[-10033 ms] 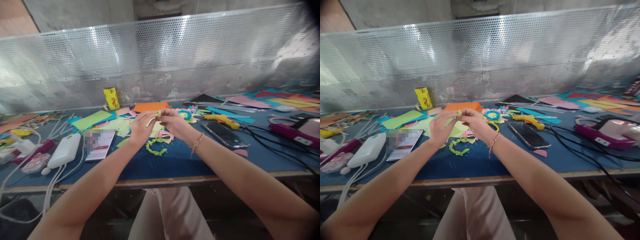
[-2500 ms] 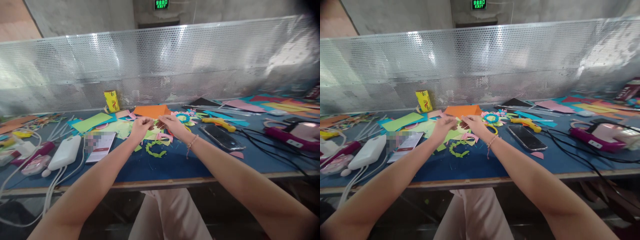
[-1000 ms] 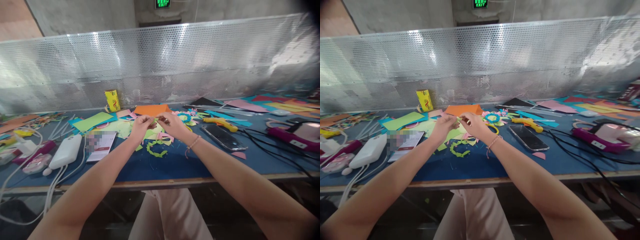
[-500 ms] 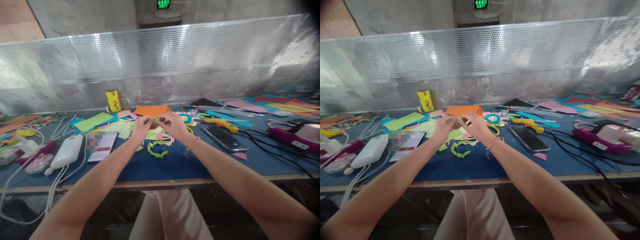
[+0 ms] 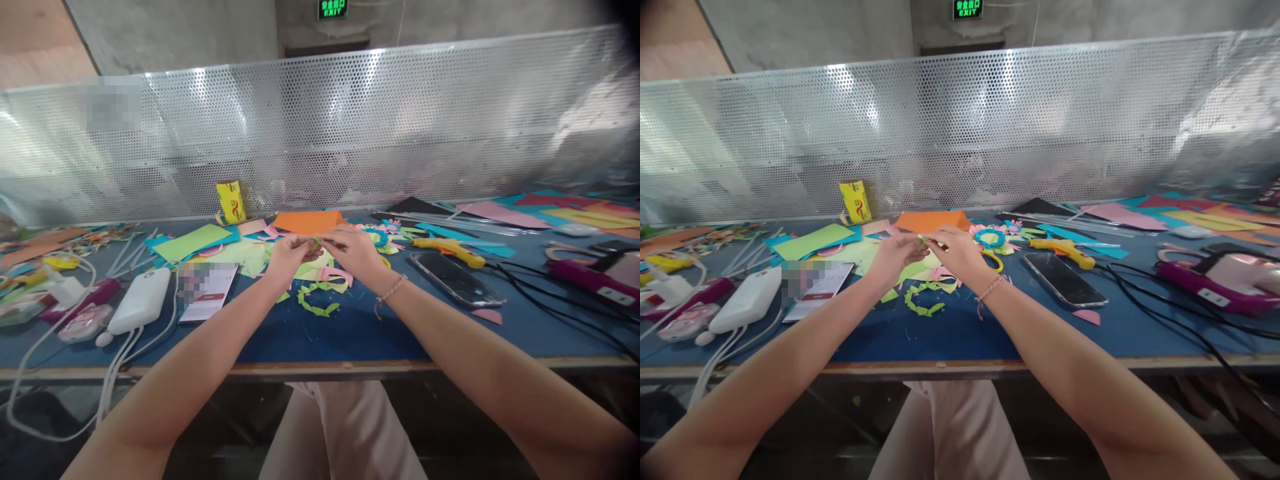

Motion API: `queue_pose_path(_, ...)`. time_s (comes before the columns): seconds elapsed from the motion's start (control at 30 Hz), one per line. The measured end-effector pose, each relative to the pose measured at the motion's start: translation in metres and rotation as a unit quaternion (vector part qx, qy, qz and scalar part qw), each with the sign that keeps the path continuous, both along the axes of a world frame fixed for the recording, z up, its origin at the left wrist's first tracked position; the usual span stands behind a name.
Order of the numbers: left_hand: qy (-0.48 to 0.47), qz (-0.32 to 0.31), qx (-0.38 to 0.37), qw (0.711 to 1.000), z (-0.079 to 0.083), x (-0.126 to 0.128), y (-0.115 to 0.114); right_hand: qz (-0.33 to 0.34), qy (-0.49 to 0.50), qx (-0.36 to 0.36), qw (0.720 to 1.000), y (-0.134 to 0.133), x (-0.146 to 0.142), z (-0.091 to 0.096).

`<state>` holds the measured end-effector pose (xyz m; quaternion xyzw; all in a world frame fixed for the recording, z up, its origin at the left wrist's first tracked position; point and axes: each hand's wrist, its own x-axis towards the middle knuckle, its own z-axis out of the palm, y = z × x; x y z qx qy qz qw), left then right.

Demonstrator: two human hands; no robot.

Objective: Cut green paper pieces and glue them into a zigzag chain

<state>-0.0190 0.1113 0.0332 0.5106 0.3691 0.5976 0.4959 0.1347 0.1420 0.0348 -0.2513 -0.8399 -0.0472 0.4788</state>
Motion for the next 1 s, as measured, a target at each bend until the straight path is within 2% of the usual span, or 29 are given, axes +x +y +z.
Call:
queue_pose_path(0.63,-0.006,-0.008,0.005,1.000,-0.0022,0.0001,-0.0003,0.008,0.025,-0.073,0.997,-0.0053,-0.0011,0.0029)
queue_pose_path(0.8,-0.023,-0.003,-0.011,1.000,-0.0001,0.0010,-0.0012,0.024,-0.006,-0.053,0.998,-0.0055,0.0013,0.0040)
queue_pose_path(1.0,-0.053,-0.010,-0.036,0.998,0.0034,0.0019,-0.0043,0.056,-0.072,0.036,0.995,0.0003,0.0075,0.0034)
